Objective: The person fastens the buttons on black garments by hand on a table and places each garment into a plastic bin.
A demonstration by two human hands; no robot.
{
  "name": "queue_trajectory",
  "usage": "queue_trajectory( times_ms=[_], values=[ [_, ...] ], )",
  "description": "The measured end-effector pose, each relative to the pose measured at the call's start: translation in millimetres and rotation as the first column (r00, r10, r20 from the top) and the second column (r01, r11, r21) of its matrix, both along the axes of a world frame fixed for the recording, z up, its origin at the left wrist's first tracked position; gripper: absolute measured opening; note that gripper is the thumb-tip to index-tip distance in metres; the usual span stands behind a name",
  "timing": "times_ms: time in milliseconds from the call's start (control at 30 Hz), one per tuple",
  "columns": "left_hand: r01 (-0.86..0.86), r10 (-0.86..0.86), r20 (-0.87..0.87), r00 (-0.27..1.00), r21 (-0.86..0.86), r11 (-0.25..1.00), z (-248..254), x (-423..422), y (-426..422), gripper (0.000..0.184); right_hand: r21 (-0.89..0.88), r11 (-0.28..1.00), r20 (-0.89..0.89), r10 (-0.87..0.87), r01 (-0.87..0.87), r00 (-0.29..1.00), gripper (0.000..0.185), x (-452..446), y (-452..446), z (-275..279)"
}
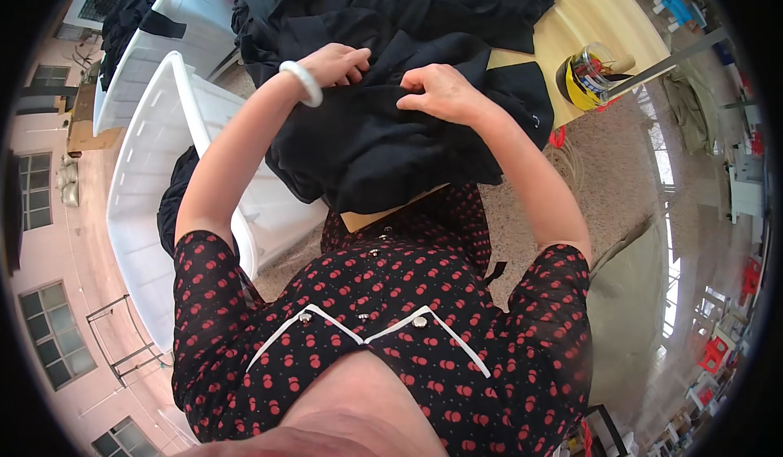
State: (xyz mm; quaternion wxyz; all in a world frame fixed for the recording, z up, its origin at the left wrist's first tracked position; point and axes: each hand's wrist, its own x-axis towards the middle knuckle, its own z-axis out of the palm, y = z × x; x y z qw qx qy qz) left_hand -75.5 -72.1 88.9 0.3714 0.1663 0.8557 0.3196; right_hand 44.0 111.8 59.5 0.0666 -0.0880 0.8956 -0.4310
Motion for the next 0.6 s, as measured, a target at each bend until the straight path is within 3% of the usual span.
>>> queue_trajectory(
  times_ms=[100,200,367,467,600],
  values=[
    [0.102,-0.140,-0.191,0.971,-0.197,0.975,-15,-1,19,0.052,0.021,1.000,-0.017,0.005,-0.004,1.000,0.026,6,0,-2],
    [0.090,-0.128,-0.271,0.954,-0.148,0.985,-25,4,22,0.047,0.005,1.000,-0.041,-0.027,0.027,0.999,0.023,8,4,-13],
    [0.079,-0.106,-0.347,0.932,-0.092,0.993,-31,7,21,0.037,-0.257,0.946,-0.138,-0.236,0.195,0.962,0.021,7,2,-14],
    [-0.012,0.004,-0.337,0.941,-0.023,1.000,-31,9,18,0.030,-0.507,0.835,-0.063,-0.283,0.214,0.957,0.014,1,-1,-16],
    [-0.063,0.081,-0.305,0.949,0.069,0.996,-27,7,17,0.026,-0.796,0.564,0.076,-0.271,0.222,0.959,0.013,-6,-8,-16]
  ],
)
